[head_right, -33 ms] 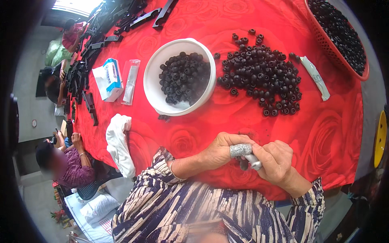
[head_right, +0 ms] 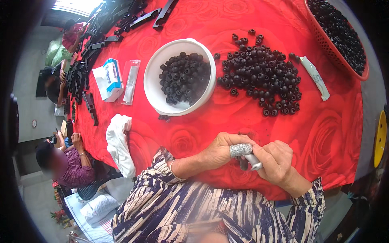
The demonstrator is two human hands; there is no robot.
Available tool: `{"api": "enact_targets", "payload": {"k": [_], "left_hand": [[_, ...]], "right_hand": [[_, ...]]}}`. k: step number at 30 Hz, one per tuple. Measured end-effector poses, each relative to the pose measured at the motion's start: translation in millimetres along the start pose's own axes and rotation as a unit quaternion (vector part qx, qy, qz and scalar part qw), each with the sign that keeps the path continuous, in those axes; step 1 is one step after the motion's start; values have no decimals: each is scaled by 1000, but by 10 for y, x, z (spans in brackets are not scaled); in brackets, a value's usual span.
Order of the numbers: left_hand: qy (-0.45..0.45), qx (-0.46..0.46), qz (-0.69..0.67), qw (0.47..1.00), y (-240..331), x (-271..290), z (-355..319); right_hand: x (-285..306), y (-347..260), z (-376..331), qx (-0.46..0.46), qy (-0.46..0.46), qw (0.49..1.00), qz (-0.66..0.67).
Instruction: The person assembles black plastic parts using a cylindrical assembly tool on a workshop table.
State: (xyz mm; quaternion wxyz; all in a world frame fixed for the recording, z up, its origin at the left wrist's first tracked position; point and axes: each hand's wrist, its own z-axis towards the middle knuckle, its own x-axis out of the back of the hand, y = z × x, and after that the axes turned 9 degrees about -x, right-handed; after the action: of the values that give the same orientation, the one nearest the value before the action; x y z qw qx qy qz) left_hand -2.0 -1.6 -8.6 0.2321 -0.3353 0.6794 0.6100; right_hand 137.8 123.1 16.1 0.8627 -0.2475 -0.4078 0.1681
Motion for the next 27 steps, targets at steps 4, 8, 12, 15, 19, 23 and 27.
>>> {"api": "enact_targets", "payload": {"k": [4, 8, 12, 15, 19, 23, 27], "left_hand": [[43, -25, 155, 987, 173, -114, -30], [11, -406, 514, 756, 757, -246, -118], [270, -455, 606, 594, 1108, -101, -78], [302, -392, 701, 515, 1202, -1, -87], [135, -396, 767, 487, 896, -148, -57], [84, -297, 795, 522, 536, -209, 299], [125, -252, 858, 429, 435, 121, 580]], "right_hand": [[79, 21, 18, 21, -22, 1000, 8], [159, 43, 76, -34, 48, 998, -12], [141, 133, 59, -50, 57, 997, 14], [126, 158, 44, -46, 51, 997, 26], [126, 167, 62, -49, 47, 998, 17], [111, 158, 45, -59, 28, 998, 26], [123, 153, 21, -66, 8, 998, 12]]}}
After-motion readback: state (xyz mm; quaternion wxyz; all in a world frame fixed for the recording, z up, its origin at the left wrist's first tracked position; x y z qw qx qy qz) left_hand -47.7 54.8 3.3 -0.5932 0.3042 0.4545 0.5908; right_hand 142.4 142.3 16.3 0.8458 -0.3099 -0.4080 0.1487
